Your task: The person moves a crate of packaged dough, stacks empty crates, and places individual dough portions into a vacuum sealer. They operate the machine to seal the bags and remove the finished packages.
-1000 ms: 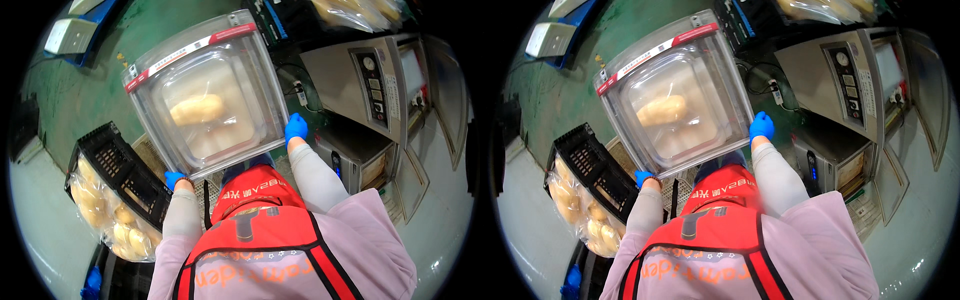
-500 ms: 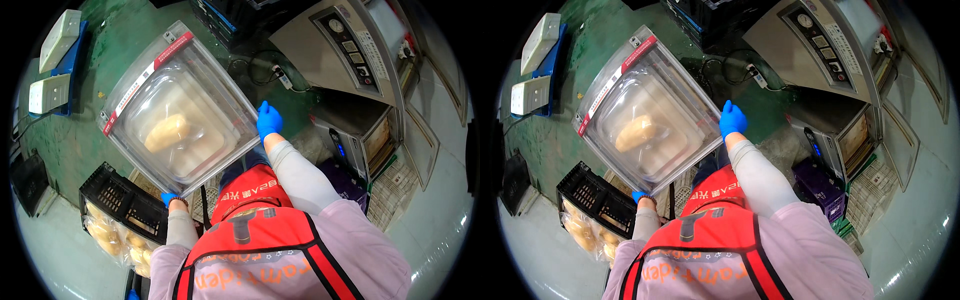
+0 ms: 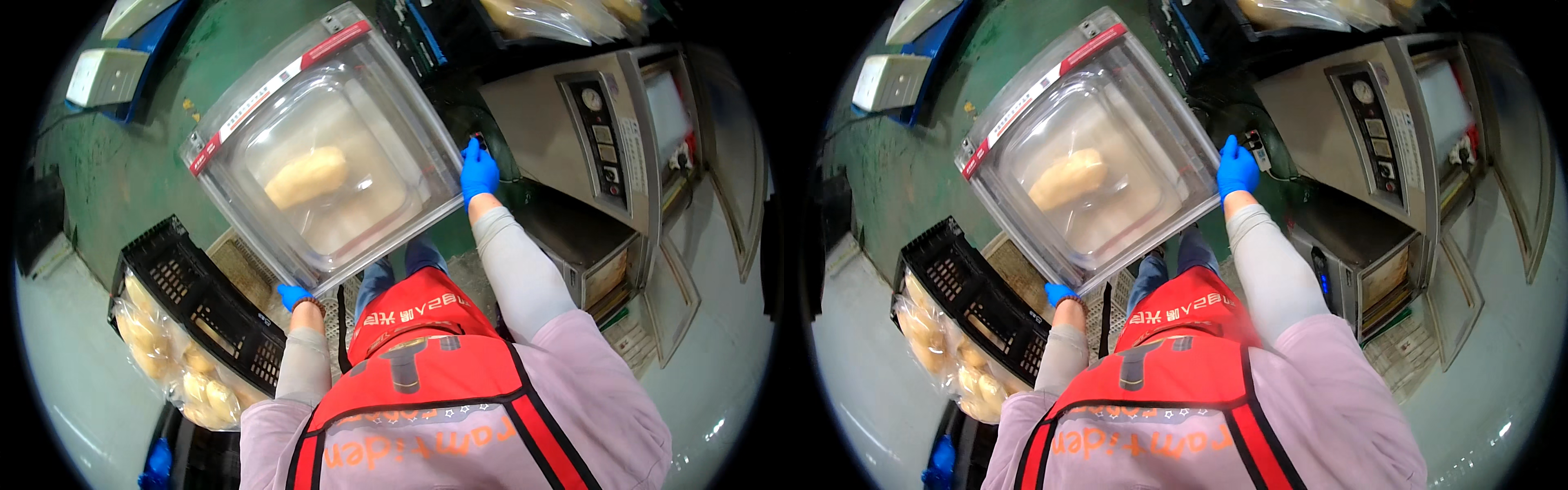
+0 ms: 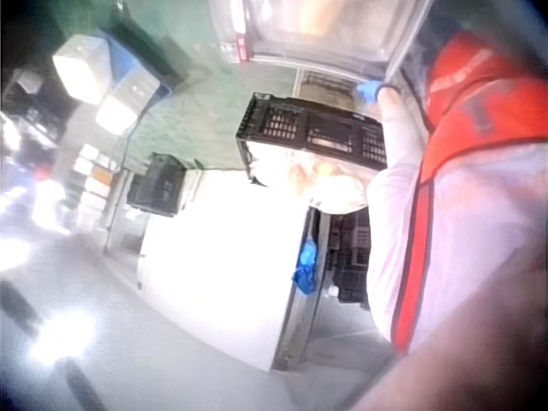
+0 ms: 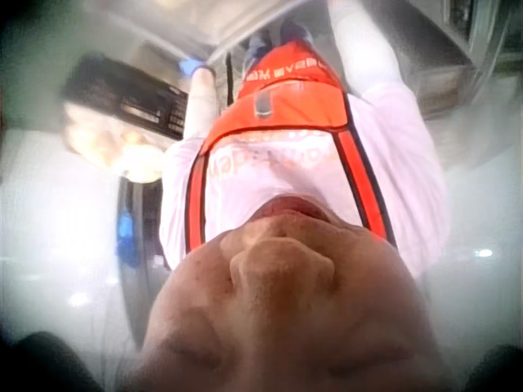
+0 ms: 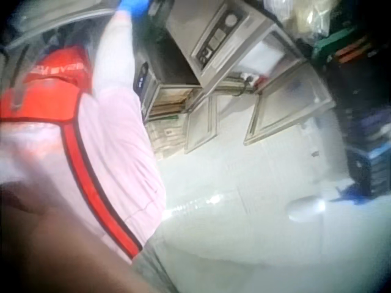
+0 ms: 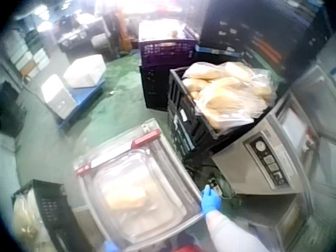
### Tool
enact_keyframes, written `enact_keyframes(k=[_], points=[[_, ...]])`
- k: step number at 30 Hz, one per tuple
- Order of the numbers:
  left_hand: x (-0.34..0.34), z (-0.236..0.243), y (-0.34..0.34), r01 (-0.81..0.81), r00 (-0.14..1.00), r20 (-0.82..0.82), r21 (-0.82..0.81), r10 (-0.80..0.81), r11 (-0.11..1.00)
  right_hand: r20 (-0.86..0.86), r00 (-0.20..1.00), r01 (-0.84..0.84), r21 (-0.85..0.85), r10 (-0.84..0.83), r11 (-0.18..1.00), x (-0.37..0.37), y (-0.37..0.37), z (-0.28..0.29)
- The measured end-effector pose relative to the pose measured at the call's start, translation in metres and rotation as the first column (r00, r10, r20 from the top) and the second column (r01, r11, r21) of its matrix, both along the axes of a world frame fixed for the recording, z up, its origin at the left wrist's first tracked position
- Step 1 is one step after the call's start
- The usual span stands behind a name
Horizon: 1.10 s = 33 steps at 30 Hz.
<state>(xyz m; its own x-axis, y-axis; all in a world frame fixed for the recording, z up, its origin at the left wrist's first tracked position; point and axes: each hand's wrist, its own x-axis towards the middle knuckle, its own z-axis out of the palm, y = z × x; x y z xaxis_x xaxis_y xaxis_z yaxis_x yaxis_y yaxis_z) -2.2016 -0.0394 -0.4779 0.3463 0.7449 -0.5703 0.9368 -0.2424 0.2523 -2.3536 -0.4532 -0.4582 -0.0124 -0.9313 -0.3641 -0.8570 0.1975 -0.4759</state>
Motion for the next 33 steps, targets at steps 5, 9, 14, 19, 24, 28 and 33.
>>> enact_keyframes(k=[5,9,14,19,24,28,33], points=[[-0.012,-0.001,-0.015,-0.119,0.992,0.005,-0.208,0.123,0.971,-0.101,0.950,-0.295,0.034,0.297,0.955,0.010,-0.017,0.009],[-0.007,0.028,-0.031,-0.063,0.998,0.025,-0.085,0.066,0.994,-0.140,0.885,-0.454,-0.044,0.445,0.890,0.005,-0.017,-0.001],[-0.006,0.039,-0.030,0.103,0.994,0.026,-0.027,-0.103,0.994,-0.189,0.874,-0.452,0.023,0.447,0.892,0.005,-0.010,0.005],[-0.007,0.034,-0.023,0.247,0.966,0.082,-0.034,-0.243,0.969,-0.218,0.862,-0.467,0.008,0.458,0.884,0.004,-0.003,0.017],[-0.007,0.003,-0.001,0.437,0.899,-0.003,0.062,-0.438,0.897,-0.195,0.871,-0.459,0.003,0.450,0.889,-0.009,0.002,0.017],[-0.010,-0.007,0.008,0.476,0.877,0.087,-0.019,-0.473,0.879,-0.241,0.881,-0.406,0.058,0.408,0.912,-0.030,0.010,0.014],[-0.008,-0.001,-0.001,0.686,0.726,-0.024,0.104,-0.687,0.720,-0.248,0.901,-0.364,0.019,0.357,0.931,-0.059,0.014,-0.002]])
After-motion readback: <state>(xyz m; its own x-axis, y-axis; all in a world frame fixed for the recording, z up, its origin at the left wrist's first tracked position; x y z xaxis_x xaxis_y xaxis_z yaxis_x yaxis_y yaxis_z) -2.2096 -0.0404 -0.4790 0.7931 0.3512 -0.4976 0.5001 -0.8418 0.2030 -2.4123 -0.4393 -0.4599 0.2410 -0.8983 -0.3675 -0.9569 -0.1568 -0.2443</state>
